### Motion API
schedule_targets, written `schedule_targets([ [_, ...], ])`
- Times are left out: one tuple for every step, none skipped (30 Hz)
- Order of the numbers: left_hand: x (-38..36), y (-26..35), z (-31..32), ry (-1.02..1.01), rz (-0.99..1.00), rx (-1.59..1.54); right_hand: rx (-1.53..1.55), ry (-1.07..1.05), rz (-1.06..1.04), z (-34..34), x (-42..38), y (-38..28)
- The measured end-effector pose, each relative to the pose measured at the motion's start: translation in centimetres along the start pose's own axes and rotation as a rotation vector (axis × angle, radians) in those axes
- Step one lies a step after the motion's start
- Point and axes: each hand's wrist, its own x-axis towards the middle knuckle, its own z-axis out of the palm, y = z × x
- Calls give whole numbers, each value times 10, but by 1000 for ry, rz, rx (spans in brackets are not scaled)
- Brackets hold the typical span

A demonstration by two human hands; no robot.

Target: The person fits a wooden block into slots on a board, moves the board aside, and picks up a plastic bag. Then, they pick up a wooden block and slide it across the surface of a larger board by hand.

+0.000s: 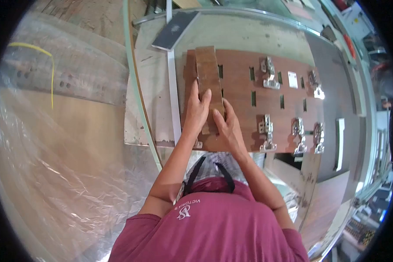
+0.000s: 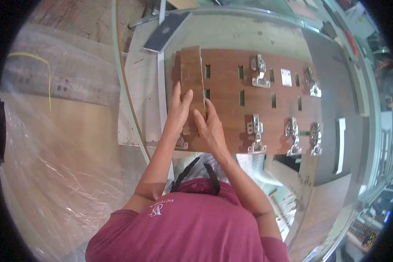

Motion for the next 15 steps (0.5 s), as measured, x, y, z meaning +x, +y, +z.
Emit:
schedule_targets([
  [-5,2,3,-16,-67,10,11,12,28,0,-3,6],
  [-3,0,3,-70,-122,-73,-10,11,27,-1,1,10],
  [-3,-1,6,-76,-126,-75,-34,7,21,-2,4,11],
  [-4,0,8,-53,-144,-56,-82,3,45,-3,5,7],
  [-5,1,8,-30,-162,-34,-78,7,45,-3,7,8],
  [-4,3,7,-20,-118,-15,-79,-4,29,-3,10,9],
  [-3,2,7,-25,-119,-15,-83,-15,16,-4,11,10],
  [-2,0,7,-24,-122,-61,-85,-11,22,-6,10,11],
  [-2,4,8,-24,-122,-106,-78,-3,-5,-8,9,8],
  [-3,10,11,-36,-93,-92,-69,8,-32,-10,7,5],
  [-3,16,15,-44,-95,-90,-68,15,-27,-15,4,0],
  [-4,21,21,-70,-57,-48,33,23,46,-22,0,-9],
  [-4,24,28,-95,-16,-5,134,30,116,-27,-4,-14],
  [-3,21,39,-100,33,65,137,38,116,-33,-7,-13],
  [-3,27,50,-149,56,39,69,119,72,-40,-10,-11],
])
